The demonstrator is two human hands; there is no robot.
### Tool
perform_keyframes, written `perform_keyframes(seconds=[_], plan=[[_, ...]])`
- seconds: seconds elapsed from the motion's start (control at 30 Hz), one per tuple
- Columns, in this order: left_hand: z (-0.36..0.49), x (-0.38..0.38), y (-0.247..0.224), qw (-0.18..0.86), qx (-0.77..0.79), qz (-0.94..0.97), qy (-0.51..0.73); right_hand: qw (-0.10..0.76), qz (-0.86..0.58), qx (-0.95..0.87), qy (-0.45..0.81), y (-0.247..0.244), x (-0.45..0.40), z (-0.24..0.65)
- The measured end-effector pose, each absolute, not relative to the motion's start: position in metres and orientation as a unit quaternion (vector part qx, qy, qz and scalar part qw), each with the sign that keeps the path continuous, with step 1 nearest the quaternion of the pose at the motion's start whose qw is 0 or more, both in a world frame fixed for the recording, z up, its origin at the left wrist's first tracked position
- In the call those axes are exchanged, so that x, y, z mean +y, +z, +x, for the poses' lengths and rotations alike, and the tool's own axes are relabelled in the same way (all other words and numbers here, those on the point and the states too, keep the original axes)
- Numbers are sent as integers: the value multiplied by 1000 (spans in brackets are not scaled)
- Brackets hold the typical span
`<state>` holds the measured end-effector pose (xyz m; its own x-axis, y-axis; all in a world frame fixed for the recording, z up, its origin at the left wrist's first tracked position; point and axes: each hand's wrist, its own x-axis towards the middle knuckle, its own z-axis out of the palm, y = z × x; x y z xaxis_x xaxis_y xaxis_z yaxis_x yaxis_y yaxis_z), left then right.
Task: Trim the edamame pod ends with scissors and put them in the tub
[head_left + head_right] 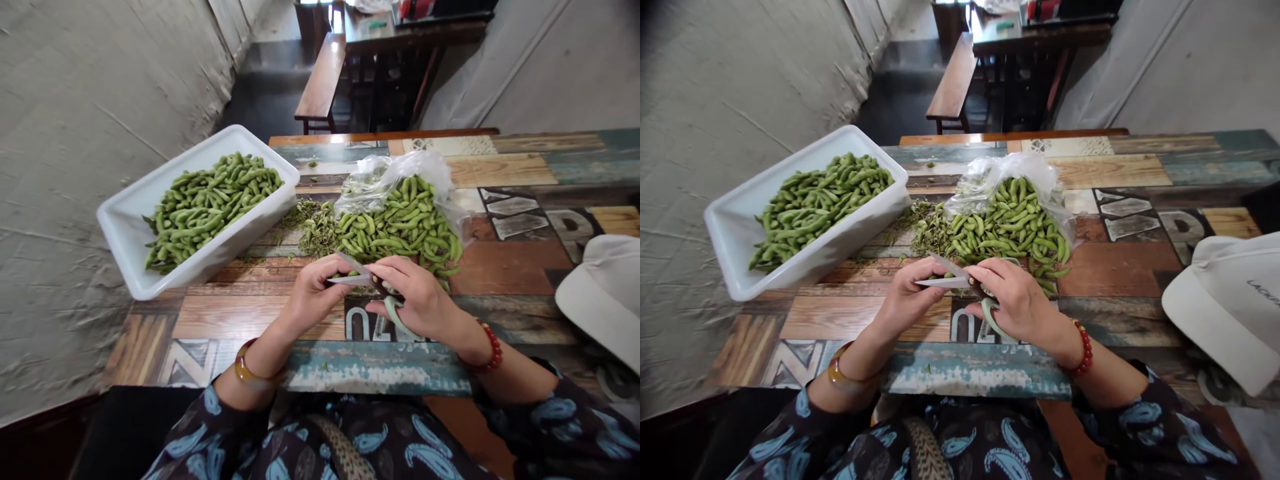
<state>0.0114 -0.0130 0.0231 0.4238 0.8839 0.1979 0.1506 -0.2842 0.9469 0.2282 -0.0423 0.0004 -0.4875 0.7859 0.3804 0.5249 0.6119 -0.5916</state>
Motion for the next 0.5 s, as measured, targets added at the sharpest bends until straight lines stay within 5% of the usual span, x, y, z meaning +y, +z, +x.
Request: perform_keyframes(seconds=[0.5], plan=[[13,-17,26,503,375,677,385,331,-375,-831,244,6,-46,227]])
